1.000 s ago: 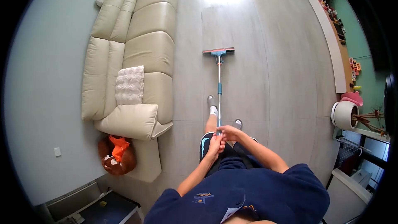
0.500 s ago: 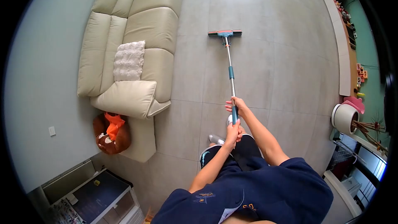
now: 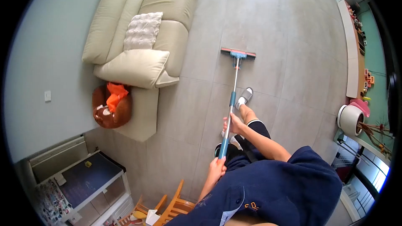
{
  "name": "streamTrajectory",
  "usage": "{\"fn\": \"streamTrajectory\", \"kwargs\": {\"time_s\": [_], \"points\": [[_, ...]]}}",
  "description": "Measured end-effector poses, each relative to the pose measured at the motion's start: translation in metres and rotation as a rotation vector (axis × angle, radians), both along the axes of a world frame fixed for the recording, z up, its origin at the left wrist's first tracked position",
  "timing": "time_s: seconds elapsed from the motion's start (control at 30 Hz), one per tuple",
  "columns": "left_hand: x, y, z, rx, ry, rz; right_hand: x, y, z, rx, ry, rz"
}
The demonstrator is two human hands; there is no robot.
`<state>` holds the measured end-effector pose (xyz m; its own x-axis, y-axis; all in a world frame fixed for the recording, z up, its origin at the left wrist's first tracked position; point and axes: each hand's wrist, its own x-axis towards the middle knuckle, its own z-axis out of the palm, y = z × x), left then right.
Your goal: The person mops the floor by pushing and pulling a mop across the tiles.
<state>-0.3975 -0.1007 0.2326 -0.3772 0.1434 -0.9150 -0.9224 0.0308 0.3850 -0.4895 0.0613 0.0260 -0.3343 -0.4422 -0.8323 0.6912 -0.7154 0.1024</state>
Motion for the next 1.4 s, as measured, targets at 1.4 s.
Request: {"fn": "streamTrajectory", "kwargs": {"time_s": [1.4], "points": [[0.18, 0.016, 0.022, -0.012, 1.551, 0.192, 0.168, -0.063, 0.029, -0.254, 0.006, -0.59]]}}
